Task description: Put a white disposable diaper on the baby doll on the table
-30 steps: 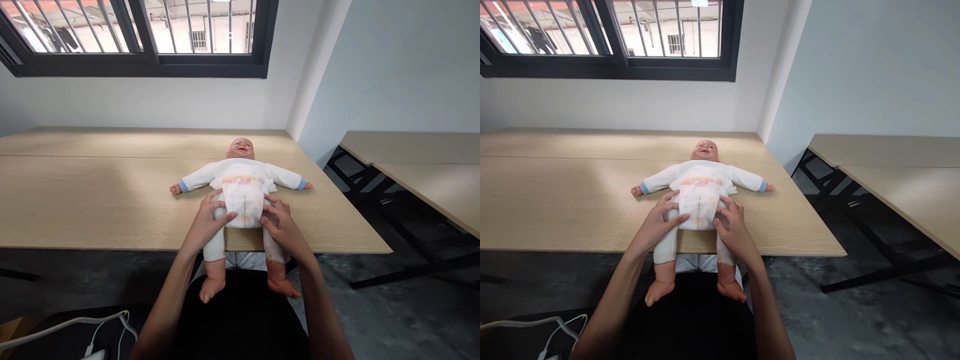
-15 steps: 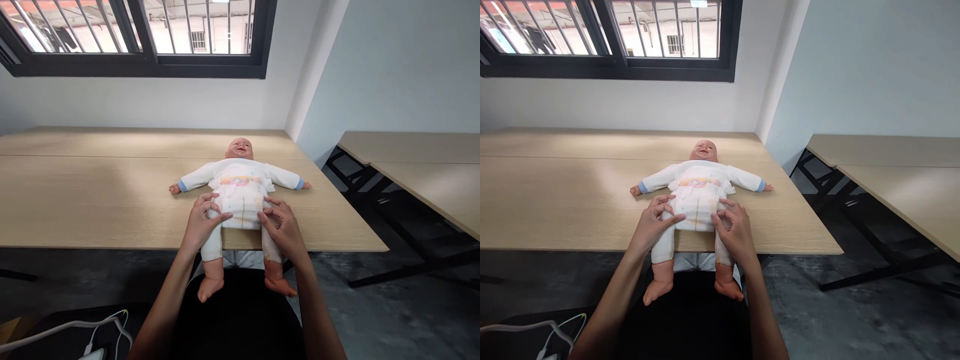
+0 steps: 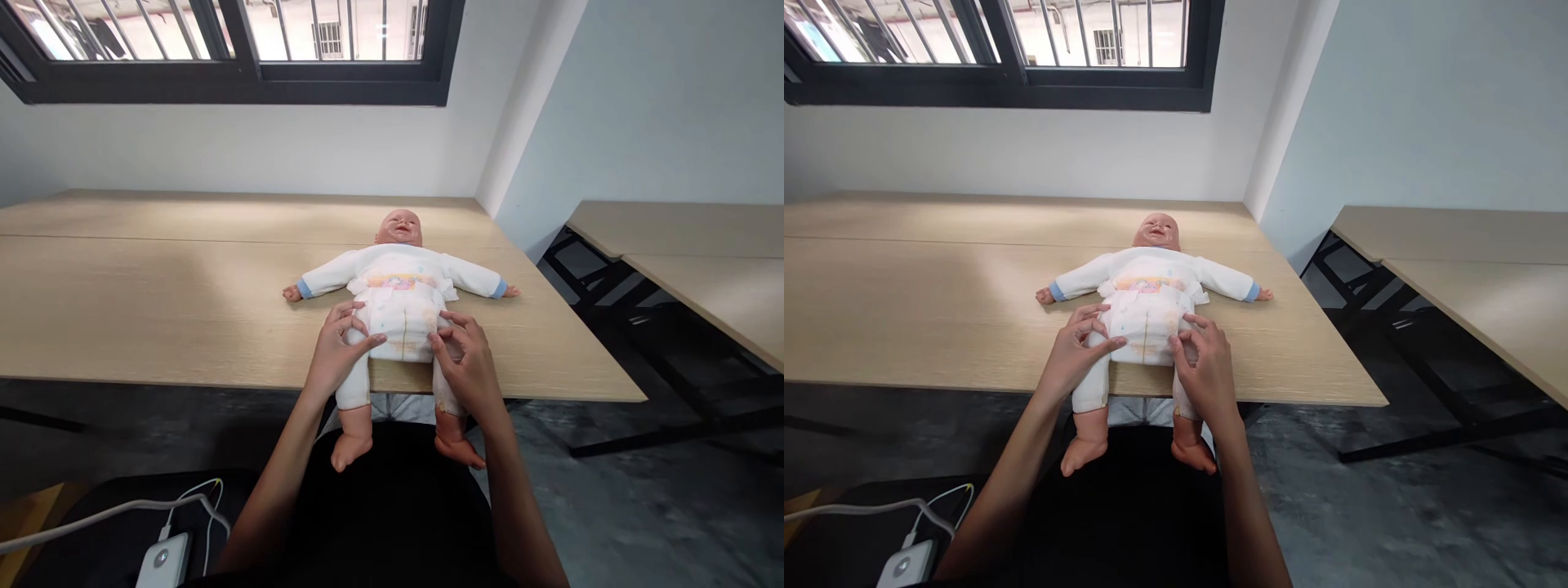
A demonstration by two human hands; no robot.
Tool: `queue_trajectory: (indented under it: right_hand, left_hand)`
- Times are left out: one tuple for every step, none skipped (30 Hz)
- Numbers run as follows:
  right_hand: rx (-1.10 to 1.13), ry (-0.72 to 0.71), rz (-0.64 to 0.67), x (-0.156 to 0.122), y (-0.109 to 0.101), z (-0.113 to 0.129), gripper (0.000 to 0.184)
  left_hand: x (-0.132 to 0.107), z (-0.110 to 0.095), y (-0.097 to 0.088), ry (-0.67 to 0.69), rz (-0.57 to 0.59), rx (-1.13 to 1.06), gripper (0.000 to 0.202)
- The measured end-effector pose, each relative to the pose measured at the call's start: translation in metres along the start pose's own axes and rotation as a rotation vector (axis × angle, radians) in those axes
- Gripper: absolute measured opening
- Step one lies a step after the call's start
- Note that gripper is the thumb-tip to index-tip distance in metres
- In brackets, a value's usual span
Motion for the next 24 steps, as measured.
queue_trajectory:
  right_hand:
    - [0.002, 0.007, -0.002, -0.0006, 0.0006, 0.0002, 0.023]
    - [0.004, 0.013, -0.005, -0.0012, 0.0011, 0.0005, 0.023]
    - [0.010, 0.020, -0.007, -0.0016, 0.0015, 0.0009, 0.023]
    - [0.018, 0.026, -0.007, -0.0020, 0.0018, 0.0011, 0.023]
    - [0.027, 0.034, -0.007, -0.0022, 0.0020, 0.0013, 0.022]
    - [0.036, 0.041, -0.006, -0.0024, 0.0020, 0.0014, 0.022]
    - [0.044, 0.048, -0.006, -0.0026, 0.0020, 0.0014, 0.021]
    - [0.050, 0.053, -0.005, -0.0027, 0.0019, 0.0015, 0.020]
    - [0.054, 0.057, -0.005, -0.0028, 0.0019, 0.0015, 0.020]
    - [0.056, 0.060, -0.007, -0.0029, 0.0018, 0.0015, 0.020]
    - [0.057, 0.064, -0.008, -0.0029, 0.0018, 0.0015, 0.020]
    - [0.056, 0.066, -0.009, -0.0030, 0.0018, 0.0016, 0.020]
    - [0.055, 0.067, -0.011, -0.0030, 0.0018, 0.0017, 0.021]
    - [0.054, 0.065, -0.012, -0.0031, 0.0019, 0.0019, 0.021]
    - [0.055, 0.061, -0.014, -0.0030, 0.0019, 0.0022, 0.021]
    - [0.057, 0.057, -0.015, -0.0030, 0.0018, 0.0025, 0.020]
    - [0.060, 0.054, -0.015, -0.0029, 0.0017, 0.0027, 0.020]
    - [0.066, 0.052, -0.014, -0.0028, 0.0015, 0.0028, 0.021]
    - [0.072, 0.052, -0.012, -0.0027, 0.0012, 0.0029, 0.021]
    - [0.080, 0.057, -0.009, -0.0027, 0.0009, 0.0027, 0.021]
    - [0.089, 0.064, -0.005, -0.0028, 0.0006, 0.0024, 0.022]
    - [0.102, 0.076, 0.002, -0.0030, 0.0003, 0.0018, 0.023]
    - [0.122, 0.091, 0.009, -0.0034, 0.0000, 0.0008, 0.023]
    - [0.153, 0.116, 0.012, -0.0038, -0.0004, -0.0009, 0.023]
  left_hand:
    - [-0.0002, -0.0002, 0.0001, 0.002, 0.001, 0.002, 0.030]
    - [-0.0005, -0.0004, 0.0002, 0.003, 0.002, 0.003, 0.031]
    - [-0.0008, -0.0003, 0.0003, 0.004, 0.004, 0.003, 0.031]
    - [-0.0012, -0.0001, 0.0005, 0.002, 0.008, 0.002, 0.031]
    - [-0.0016, 0.0004, 0.0007, 0.001, 0.010, 0.000, 0.031]
    - [-0.0020, 0.0009, 0.0008, 0.000, 0.012, -0.002, 0.031]
    - [-0.0023, 0.0014, 0.0009, 0.000, 0.014, -0.002, 0.031]
    - [-0.0026, 0.0019, 0.0011, 0.000, 0.017, 0.000, 0.031]
    - [-0.0027, 0.0024, 0.0013, -0.002, 0.020, 0.003, 0.030]
    - [-0.0028, 0.0027, 0.0014, -0.004, 0.023, 0.007, 0.031]
    - [-0.0029, 0.0028, 0.0016, -0.006, 0.026, 0.011, 0.031]
    - [-0.0029, 0.0026, 0.0018, -0.008, 0.028, 0.013, 0.031]
    - [-0.0029, 0.0022, 0.0018, -0.008, 0.029, 0.015, 0.031]
    - [-0.0029, 0.0014, 0.0018, -0.006, 0.027, 0.015, 0.030]
    - [-0.0029, 0.0006, 0.0016, -0.002, 0.023, 0.015, 0.030]
    - [-0.0030, -0.0003, 0.0014, 0.001, 0.020, 0.014, 0.030]
    - [-0.0033, -0.0011, 0.0011, 0.002, 0.018, 0.013, 0.030]
    - [-0.0037, -0.0017, 0.0009, 0.001, 0.018, 0.012, 0.030]
    - [-0.0042, -0.0022, 0.0006, 0.000, 0.021, 0.010, 0.029]
    - [-0.0049, -0.0025, 0.0002, -0.001, 0.024, 0.006, 0.028]
    - [-0.0057, -0.0027, -0.0004, -0.001, 0.031, 0.002, 0.027]
    - [-0.0066, -0.0027, -0.0009, -0.002, 0.043, -0.005, 0.026]
    - [-0.0076, -0.0023, -0.0014, -0.006, 0.063, -0.020, 0.025]
    - [-0.0085, -0.0012, -0.0018, -0.022, 0.088, -0.050, 0.024]
Point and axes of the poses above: each hand's wrist, its own x-axis towards the middle knuckle, its own y-axis out of the palm, z = x × y, the point moved 5 cm from there along x, towards the middle knuckle, and after that the axes turned 15 degrees about x, right-handed, at the moved point
